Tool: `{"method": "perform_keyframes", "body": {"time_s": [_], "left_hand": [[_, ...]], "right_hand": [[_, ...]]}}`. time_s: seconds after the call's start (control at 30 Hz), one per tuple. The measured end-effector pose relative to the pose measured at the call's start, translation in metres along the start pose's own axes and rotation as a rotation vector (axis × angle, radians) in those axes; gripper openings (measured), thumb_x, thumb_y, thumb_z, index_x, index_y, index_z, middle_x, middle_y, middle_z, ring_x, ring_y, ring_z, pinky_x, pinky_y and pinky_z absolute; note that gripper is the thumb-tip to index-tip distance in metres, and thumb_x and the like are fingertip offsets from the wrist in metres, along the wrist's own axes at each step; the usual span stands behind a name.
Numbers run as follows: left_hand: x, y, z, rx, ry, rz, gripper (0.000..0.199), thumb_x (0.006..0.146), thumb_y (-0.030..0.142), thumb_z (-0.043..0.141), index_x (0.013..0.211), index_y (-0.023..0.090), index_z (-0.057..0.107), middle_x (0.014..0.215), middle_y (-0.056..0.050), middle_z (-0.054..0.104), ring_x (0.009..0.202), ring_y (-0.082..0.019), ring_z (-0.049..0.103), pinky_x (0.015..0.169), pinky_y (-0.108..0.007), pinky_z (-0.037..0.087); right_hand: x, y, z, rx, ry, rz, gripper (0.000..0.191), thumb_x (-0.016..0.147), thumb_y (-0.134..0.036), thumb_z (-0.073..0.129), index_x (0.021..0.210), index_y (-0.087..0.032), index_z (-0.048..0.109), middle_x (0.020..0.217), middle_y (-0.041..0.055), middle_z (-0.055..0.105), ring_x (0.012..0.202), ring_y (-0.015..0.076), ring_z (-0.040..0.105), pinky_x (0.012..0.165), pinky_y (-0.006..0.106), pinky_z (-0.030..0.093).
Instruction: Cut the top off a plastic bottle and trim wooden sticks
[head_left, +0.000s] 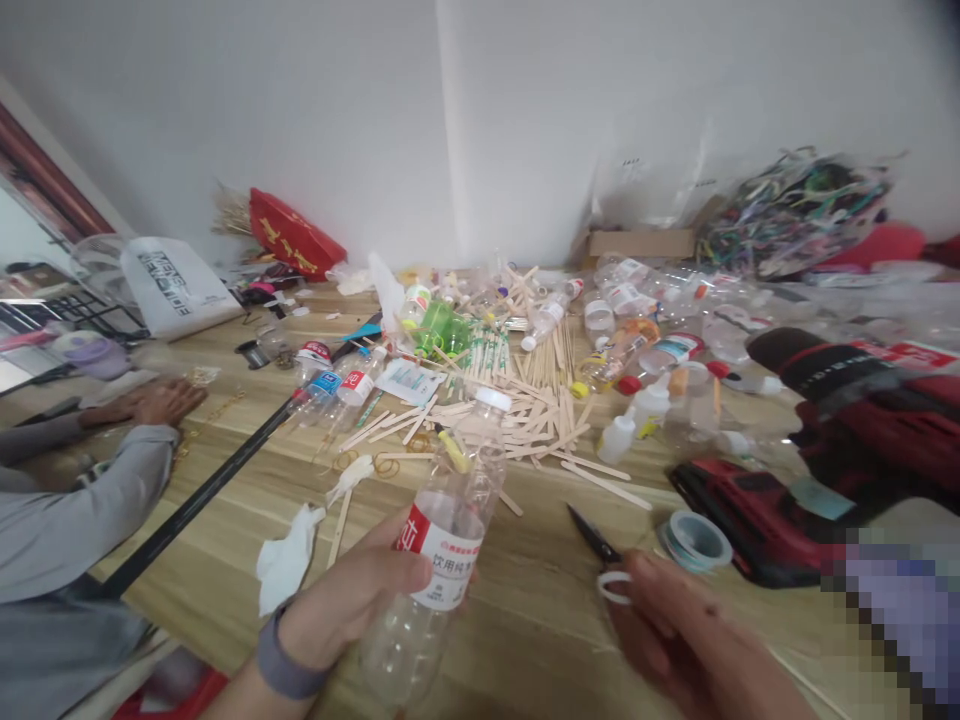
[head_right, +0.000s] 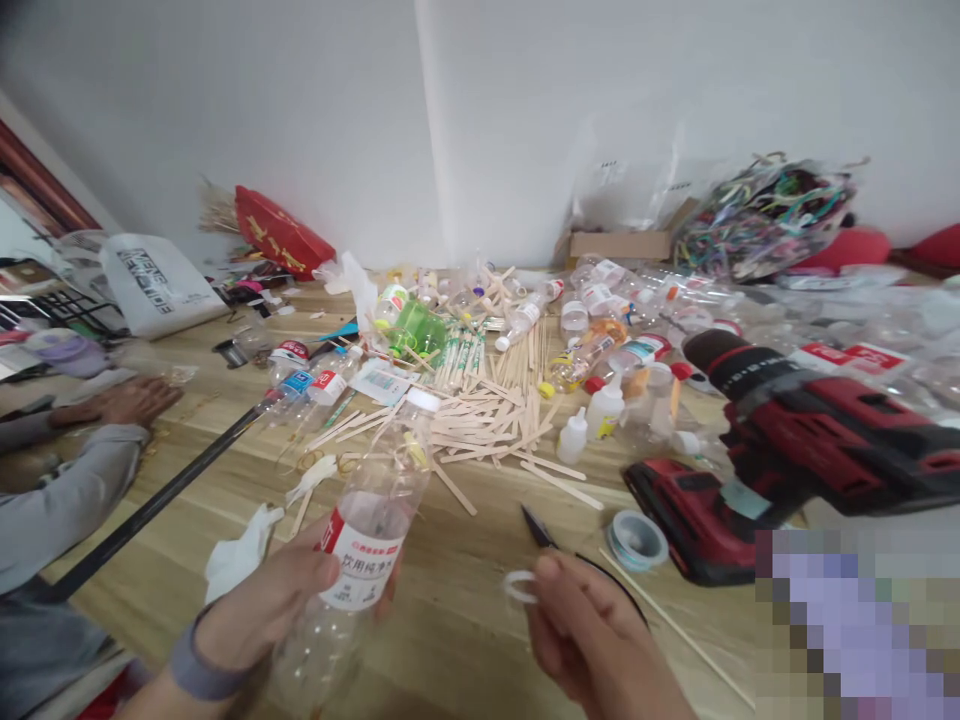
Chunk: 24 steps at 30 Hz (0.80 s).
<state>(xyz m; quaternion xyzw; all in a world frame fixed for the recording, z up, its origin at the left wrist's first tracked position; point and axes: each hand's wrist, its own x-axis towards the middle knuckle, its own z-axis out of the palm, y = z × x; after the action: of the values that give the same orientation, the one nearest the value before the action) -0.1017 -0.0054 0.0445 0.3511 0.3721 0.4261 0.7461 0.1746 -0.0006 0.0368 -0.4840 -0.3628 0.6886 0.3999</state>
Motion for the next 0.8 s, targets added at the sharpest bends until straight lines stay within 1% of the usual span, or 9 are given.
{"method": "perform_keyframes", "body": {"time_s": [0.07, 0.13, 0.23, 0.33, 0.47, 0.6, 0.67, 0.73, 0.8], "left_hand": [[0.002, 0.003, 0.008, -0.008, -0.004, -0.007, 0.064, 0.053, 0.046, 0.091, 0.106, 0.018, 0.071, 0.085, -0.005, 0.071, 0.07, -0.017, 0.065, 0.062, -0.025, 0.049], [0.003, 0.005, 0.015, -0.004, -0.006, -0.016, 0.065, 0.052, 0.046, 0.091, 0.107, 0.017, 0.071, 0.085, -0.004, 0.07, 0.07, -0.016, 0.063, 0.063, -0.026, 0.05], [0.003, 0.006, 0.021, -0.001, -0.01, -0.024, 0.062, 0.052, 0.046, 0.091, 0.103, 0.016, 0.071, 0.082, -0.004, 0.069, 0.068, -0.015, 0.062, 0.061, -0.025, 0.048], [0.005, 0.003, 0.021, 0.008, -0.032, -0.009, 0.06, 0.052, 0.046, 0.09, 0.099, 0.015, 0.07, 0.077, -0.003, 0.067, 0.065, -0.014, 0.061, 0.058, -0.023, 0.046], [0.006, 0.0, 0.016, -0.003, -0.055, -0.021, 0.058, 0.052, 0.046, 0.09, 0.098, 0.016, 0.069, 0.074, -0.003, 0.068, 0.061, -0.014, 0.061, 0.055, -0.022, 0.045], [0.004, -0.001, 0.011, -0.009, -0.047, -0.001, 0.057, 0.055, 0.047, 0.089, 0.099, 0.016, 0.071, 0.082, -0.005, 0.07, 0.066, -0.017, 0.065, 0.057, -0.023, 0.047], [0.001, -0.002, 0.01, -0.03, -0.078, -0.009, 0.06, 0.054, 0.046, 0.09, 0.102, 0.016, 0.071, 0.082, -0.005, 0.07, 0.066, -0.017, 0.065, 0.058, -0.024, 0.048], [-0.002, -0.005, 0.01, -0.05, -0.128, -0.029, 0.062, 0.053, 0.047, 0.091, 0.103, 0.017, 0.071, 0.081, -0.005, 0.071, 0.066, -0.017, 0.066, 0.058, -0.024, 0.049], [-0.003, -0.008, 0.012, -0.048, -0.155, -0.033, 0.059, 0.057, 0.052, 0.088, 0.1, 0.015, 0.072, 0.081, -0.007, 0.072, 0.066, -0.017, 0.067, 0.059, -0.024, 0.048]], "right_hand": [[0.003, -0.009, 0.024, -0.015, -0.093, -0.001, 0.061, 0.072, -0.073, 0.07, 0.057, -0.019, 0.044, 0.05, -0.0045, 0.041, 0.049, 0.0083, 0.029, 0.048, 0.023, 0.023], [0.007, -0.016, 0.037, -0.037, -0.188, -0.015, 0.062, 0.073, -0.073, 0.069, 0.056, -0.019, 0.043, 0.049, -0.0051, 0.04, 0.048, 0.0079, 0.029, 0.048, 0.024, 0.021], [0.016, -0.019, 0.047, -0.057, -0.264, -0.038, 0.062, 0.073, -0.074, 0.068, 0.056, -0.02, 0.043, 0.048, -0.006, 0.04, 0.046, 0.0075, 0.028, 0.047, 0.025, 0.02], [0.022, -0.018, 0.051, -0.082, -0.282, -0.049, 0.063, 0.069, -0.076, 0.069, 0.054, -0.02, 0.045, 0.049, -0.0058, 0.04, 0.045, 0.0075, 0.03, 0.045, 0.025, 0.021], [0.022, -0.017, 0.05, -0.087, -0.309, -0.031, 0.06, 0.07, -0.074, 0.07, 0.058, -0.019, 0.05, 0.053, -0.0044, 0.045, 0.048, 0.008, 0.035, 0.047, 0.025, 0.024], [0.016, -0.018, 0.037, -0.072, -0.187, -0.042, 0.057, 0.074, -0.07, 0.07, 0.06, -0.019, 0.051, 0.054, -0.0048, 0.046, 0.05, 0.0082, 0.034, 0.05, 0.025, 0.024], [0.013, -0.019, 0.03, -0.083, -0.139, -0.034, 0.057, 0.074, -0.071, 0.07, 0.059, -0.019, 0.052, 0.054, -0.0047, 0.046, 0.05, 0.0083, 0.033, 0.05, 0.025, 0.024], [0.012, -0.018, 0.026, -0.095, -0.132, -0.018, 0.057, 0.074, -0.071, 0.07, 0.059, -0.019, 0.051, 0.054, -0.0045, 0.047, 0.049, 0.0084, 0.032, 0.049, 0.025, 0.025], [0.012, -0.015, 0.026, -0.098, -0.15, -0.024, 0.057, 0.075, -0.07, 0.07, 0.06, -0.019, 0.05, 0.054, -0.0043, 0.047, 0.05, 0.0088, 0.033, 0.049, 0.025, 0.026]]}}
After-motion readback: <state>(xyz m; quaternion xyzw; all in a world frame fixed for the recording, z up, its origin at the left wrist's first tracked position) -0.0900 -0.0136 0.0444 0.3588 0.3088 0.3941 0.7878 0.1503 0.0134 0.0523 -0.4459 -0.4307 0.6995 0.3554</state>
